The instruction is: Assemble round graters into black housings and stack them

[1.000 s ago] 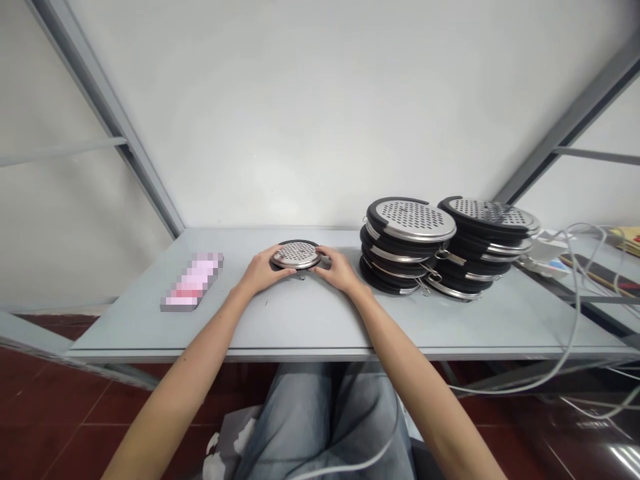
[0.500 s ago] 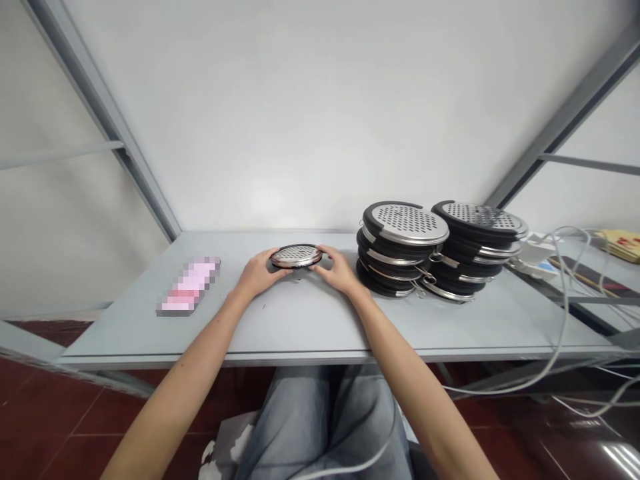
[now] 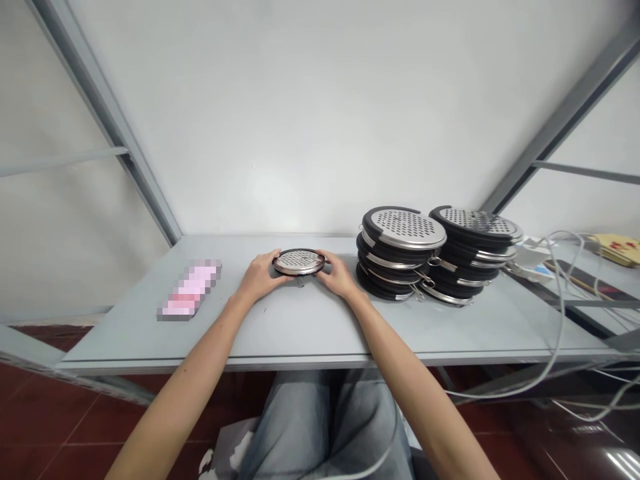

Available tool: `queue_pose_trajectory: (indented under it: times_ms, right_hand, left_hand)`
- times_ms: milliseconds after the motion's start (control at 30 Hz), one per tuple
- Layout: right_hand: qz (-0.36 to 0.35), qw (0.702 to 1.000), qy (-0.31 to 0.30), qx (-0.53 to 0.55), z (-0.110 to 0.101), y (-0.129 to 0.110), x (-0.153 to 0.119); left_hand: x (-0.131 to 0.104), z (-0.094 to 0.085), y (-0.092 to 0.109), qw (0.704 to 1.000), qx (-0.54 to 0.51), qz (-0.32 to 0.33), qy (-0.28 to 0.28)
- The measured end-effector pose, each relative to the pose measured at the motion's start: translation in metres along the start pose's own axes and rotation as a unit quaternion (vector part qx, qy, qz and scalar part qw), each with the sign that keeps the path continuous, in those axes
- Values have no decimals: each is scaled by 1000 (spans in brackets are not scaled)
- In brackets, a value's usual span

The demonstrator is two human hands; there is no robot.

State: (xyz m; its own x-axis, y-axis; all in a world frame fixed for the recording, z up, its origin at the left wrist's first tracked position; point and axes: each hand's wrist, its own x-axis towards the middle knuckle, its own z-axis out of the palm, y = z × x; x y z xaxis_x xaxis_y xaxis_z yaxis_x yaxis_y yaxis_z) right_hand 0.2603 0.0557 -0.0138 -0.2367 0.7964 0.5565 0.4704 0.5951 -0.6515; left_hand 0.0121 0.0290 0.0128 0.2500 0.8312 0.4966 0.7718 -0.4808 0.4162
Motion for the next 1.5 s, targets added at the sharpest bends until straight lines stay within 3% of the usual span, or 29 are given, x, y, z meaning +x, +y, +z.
queue_pose_trajectory:
  times_ms: [300, 633, 1100, 1500]
  right_hand:
    - [20, 999, 34, -36, -1, 2, 1]
    - [-21, 999, 2, -39, 1, 0, -1]
    - [3, 999, 22, -32, -1, 1, 2]
    - [73, 996, 41, 7, -2, 5, 2]
  left_hand:
    - [-1, 0, 4, 999, 2, -45, 7]
    - [-1, 1, 5, 999, 13, -37, 24]
    - [0, -2, 1, 999, -29, -33, 4]
    - [1, -3, -7, 994, -94, -46, 14]
